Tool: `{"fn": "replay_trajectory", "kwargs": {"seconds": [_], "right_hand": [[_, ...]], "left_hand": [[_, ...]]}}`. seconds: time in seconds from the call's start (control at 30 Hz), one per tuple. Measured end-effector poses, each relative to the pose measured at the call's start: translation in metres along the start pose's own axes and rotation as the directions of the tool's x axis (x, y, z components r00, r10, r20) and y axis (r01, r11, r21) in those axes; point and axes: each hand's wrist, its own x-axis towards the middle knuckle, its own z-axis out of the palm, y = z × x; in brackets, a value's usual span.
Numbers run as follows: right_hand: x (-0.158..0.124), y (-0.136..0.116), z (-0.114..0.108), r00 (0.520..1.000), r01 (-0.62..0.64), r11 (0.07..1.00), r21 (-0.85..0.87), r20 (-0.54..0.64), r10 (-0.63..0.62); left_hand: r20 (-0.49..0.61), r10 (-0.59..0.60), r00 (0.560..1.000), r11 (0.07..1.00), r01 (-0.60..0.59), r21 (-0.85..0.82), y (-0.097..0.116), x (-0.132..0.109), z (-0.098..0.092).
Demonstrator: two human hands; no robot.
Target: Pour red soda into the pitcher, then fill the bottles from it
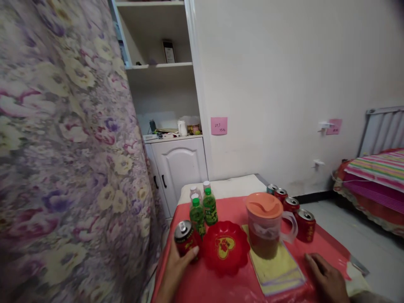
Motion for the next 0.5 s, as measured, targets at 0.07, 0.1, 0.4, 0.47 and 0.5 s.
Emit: {"fn": "replay_trajectory", "kwargs": {"seconds": [0.07,0.1,0.4,0.47,0.5], "right_hand": [[0.001,-0.002,-0.001,1.0,0.008,1.0,0.025,0.018,-0.008],[0.001,-0.004,-0.001,1.0,0.014,0.999,0.038,0.022,-0.015],[0.006,-0.011,-0.008,0.998,0.018,0.981,0.191,0.05,-0.028],[0.007,-0.012,-0.011,0.997,0.014,0.974,0.224,0.068,-0.03],[0.007,-0.014,-0.013,0.998,0.008,0.972,0.234,0.061,-0.023]], "left_hand": [[0.124,0.031,0.992,0.999,-0.028,-0.028,-0.007,-0.012,0.022],[0.189,0.032,0.981,0.999,-0.026,-0.03,-0.011,-0.016,0.031],[0.344,-0.028,0.939,0.987,0.08,-0.138,-0.044,-0.029,0.05],[0.344,-0.026,0.939,0.986,0.081,-0.146,-0.042,-0.031,0.051],[0.348,-0.025,0.937,0.986,0.08,-0.144,-0.042,-0.032,0.053]]}}
